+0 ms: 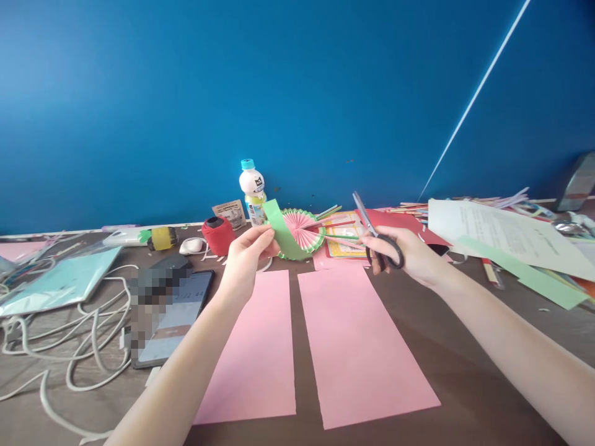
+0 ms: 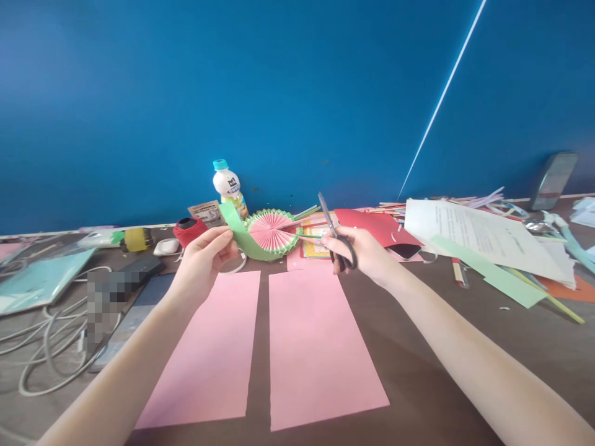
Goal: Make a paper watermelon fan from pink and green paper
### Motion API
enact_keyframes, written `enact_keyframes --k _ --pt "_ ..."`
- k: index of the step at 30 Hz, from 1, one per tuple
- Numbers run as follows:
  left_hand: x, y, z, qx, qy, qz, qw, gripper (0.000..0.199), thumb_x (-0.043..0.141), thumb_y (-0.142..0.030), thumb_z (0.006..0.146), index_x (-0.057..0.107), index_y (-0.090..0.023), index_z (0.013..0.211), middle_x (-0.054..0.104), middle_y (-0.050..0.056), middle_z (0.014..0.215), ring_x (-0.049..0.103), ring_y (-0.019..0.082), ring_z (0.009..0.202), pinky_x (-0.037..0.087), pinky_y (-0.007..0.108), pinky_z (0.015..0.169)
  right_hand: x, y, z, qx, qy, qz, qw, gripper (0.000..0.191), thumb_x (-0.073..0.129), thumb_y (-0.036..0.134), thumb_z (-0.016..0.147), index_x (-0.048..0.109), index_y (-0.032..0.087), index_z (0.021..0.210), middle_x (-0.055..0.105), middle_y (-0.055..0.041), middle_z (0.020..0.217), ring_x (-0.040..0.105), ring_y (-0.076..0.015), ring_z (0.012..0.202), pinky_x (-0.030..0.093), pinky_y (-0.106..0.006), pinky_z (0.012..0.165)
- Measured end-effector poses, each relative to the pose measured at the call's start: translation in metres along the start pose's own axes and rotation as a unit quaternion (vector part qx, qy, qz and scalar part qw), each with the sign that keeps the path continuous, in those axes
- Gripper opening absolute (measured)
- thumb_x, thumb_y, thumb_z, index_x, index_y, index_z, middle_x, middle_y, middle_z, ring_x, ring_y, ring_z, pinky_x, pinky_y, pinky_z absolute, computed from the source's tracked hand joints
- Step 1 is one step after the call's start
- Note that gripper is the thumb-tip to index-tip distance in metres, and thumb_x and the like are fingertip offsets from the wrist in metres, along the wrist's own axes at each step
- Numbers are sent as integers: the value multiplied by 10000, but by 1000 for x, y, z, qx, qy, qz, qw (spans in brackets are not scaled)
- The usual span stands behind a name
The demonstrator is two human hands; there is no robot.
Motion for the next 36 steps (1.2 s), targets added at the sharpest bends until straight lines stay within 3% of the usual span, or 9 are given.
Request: enact_keyframes --k 4,7,13,17,21,24,27,30,36 --pt "6 -3 -3 -8 31 -23 999 301 608 -440 708 650 -142 718 661 43 728 608 138 663 487 254 676 -22 3 1 -4 -75 25 997 326 622 493 733 545 177 751 550 10 460 496 -106 427 330 -220 407" --pt "10 -2 -6 -13 62 -14 998 253 617 -410 715 633 -158 722 651 17 761 616 130 696 477 239 690 -39 0 2 -12 -127 43 991 330 627 497 731 573 177 788 545 9 477 485 -108 433 343 -236 420" --pt "30 2 -17 -50 239 85 966 121 602 -178 690 573 -182 807 580 -24 707 521 83 602 368 201 548 -59 -7 7 -75 -210 44 974 254 629 433 743 588 202 840 593 -11 643 545 -125 593 392 -248 521" --pt "39 1 -25 -34 311 154 937 131 455 -78 648 502 -173 726 480 -34 657 477 94 629 332 220 569 -41 -3 7 -84 -126 -3 988 359 680 436 690 571 224 959 604 -12 716 560 -149 646 401 -267 549" --pt "39 6 -28 -6 314 253 915 156 409 -61 645 477 -180 719 407 -48 646 380 80 595 284 222 553 -6 -1 4 -103 15 -75 992 387 705 439 663 589 221 962 542 3 761 531 -143 666 422 -281 600" --pt "39 12 -28 7 308 269 912 153 458 -111 709 508 -199 824 481 -33 759 454 96 691 330 223 601 15 -6 2 -98 80 -86 988 339 683 431 695 594 204 930 524 -6 805 531 -139 668 438 -287 621" --pt "40 15 -28 13 312 256 915 267 483 -120 727 490 -230 970 550 -19 875 526 124 815 378 238 676 24 -10 1 -90 82 -68 990 367 659 451 709 595 197 966 499 -3 774 534 -139 628 445 -292 595" --pt "40 16 -28 10 321 276 906 355 470 -96 724 453 -252 1042 591 -27 848 557 138 856 389 252 717 27 -8 0 -108 72 -76 989 415 650 455 713 591 203 1038 481 -2 776 514 -133 610 439 -294 593" --pt "39 11 -29 11 302 303 904 320 479 -117 711 500 -230 1010 602 -15 846 570 150 861 407 253 710 30 -1 -3 -153 101 -139 973 304 626 464 735 591 188 856 457 2 733 454 -135 659 390 -273 592"
Point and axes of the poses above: each hand's wrist, its own z-axis towards the middle knuckle, its own x-axis out of the palm, y = z × x, the point moved 6 cm from there along z, towards the middle knuckle
